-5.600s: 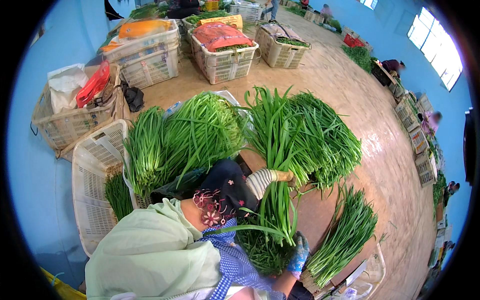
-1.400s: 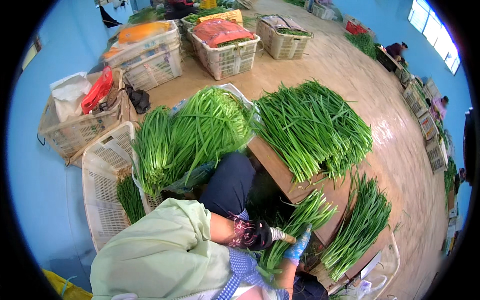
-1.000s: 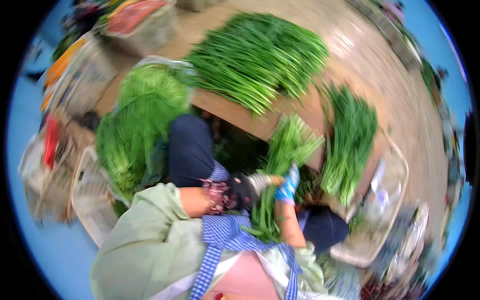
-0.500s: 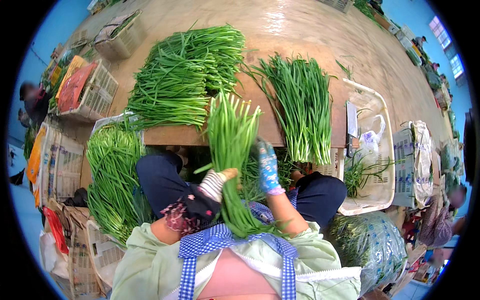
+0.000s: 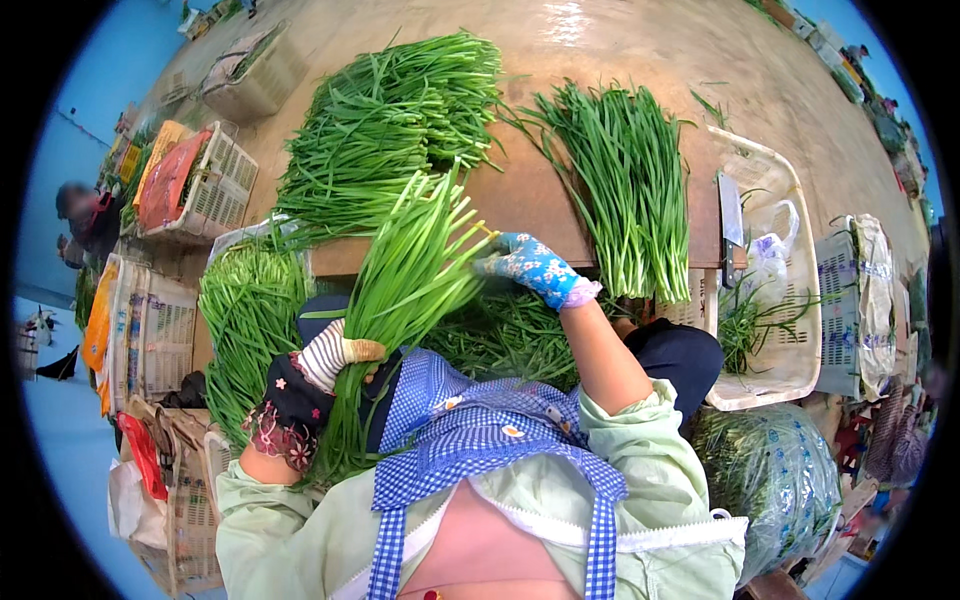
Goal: The person gathers green onions from a large pile, aligns them into neat bunches, and secures them with red rubber bands. They trim the root ends of the bunches using a knife and place the finished bundles into a white plastic basket.
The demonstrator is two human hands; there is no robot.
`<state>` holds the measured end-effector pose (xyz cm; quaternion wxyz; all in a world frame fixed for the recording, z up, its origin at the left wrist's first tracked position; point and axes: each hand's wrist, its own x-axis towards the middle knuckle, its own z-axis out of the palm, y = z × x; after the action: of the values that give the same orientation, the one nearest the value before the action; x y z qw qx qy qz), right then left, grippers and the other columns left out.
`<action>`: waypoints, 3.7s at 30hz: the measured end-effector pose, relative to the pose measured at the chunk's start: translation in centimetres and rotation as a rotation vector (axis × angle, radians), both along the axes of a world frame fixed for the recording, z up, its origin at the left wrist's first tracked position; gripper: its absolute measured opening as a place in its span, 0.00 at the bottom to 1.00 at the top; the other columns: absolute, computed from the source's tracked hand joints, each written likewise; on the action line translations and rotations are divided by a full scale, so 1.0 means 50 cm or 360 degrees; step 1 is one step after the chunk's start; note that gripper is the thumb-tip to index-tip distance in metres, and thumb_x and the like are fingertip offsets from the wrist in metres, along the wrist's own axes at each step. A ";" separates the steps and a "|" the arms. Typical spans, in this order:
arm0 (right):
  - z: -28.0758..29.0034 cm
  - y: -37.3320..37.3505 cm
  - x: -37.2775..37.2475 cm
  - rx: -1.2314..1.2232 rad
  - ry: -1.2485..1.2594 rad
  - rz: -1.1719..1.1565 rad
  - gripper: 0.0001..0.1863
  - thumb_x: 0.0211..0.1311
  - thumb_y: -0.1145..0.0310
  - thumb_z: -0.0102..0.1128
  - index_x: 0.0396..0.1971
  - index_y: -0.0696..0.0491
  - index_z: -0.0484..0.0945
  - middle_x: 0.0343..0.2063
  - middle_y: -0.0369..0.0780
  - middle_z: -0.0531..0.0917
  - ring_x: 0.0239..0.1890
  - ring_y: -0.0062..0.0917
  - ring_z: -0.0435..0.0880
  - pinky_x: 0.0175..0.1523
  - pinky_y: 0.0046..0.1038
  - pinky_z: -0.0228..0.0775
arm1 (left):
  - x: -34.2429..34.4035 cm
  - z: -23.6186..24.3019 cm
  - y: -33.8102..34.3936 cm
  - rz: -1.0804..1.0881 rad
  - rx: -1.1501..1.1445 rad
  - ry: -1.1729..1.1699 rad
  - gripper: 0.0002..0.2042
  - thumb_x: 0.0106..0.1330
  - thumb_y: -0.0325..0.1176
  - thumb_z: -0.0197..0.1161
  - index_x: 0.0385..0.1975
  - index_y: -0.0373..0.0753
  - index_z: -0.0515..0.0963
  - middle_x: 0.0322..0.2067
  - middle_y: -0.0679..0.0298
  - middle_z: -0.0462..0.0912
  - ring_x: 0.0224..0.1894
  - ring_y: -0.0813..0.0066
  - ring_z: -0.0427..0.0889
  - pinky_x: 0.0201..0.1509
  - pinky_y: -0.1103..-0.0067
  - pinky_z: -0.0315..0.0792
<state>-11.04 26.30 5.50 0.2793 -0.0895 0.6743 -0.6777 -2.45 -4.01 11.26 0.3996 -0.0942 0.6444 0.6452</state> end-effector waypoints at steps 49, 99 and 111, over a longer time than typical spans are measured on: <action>-0.138 -0.094 0.116 -0.0288 -0.0039 -0.0506 0.16 0.57 0.67 0.59 0.45 0.57 0.75 0.31 0.41 0.83 0.33 0.24 0.81 0.40 0.25 0.72 | 0.105 -0.092 -0.132 0.0455 0.0293 -0.0454 0.13 0.52 0.32 0.64 0.34 0.32 0.73 0.21 0.59 0.75 0.18 0.69 0.75 0.22 0.77 0.72; -0.207 -0.007 0.142 0.1231 0.0622 -0.0995 0.04 0.54 0.66 0.60 0.27 0.50 0.81 0.22 0.40 0.82 0.24 0.33 0.81 0.29 0.29 0.70 | 0.105 -0.070 -0.079 0.0004 0.0127 -0.0512 0.19 0.51 0.32 0.63 0.43 0.34 0.72 0.25 0.62 0.75 0.17 0.76 0.73 0.19 0.82 0.69; -0.146 -0.120 0.157 0.1204 0.1635 -0.0248 0.04 0.44 0.68 0.59 0.23 0.48 0.76 0.14 0.37 0.76 0.25 0.33 0.79 0.46 0.32 0.67 | 0.099 -0.058 -0.055 -0.0056 0.0305 -0.0588 0.20 0.51 0.33 0.62 0.45 0.35 0.73 0.25 0.66 0.76 0.18 0.82 0.71 0.19 0.86 0.66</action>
<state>-3.20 20.28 -1.82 -0.1171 -0.2486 0.9192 -0.2821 2.49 -6.75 8.35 0.5293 -0.1612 0.4974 0.6682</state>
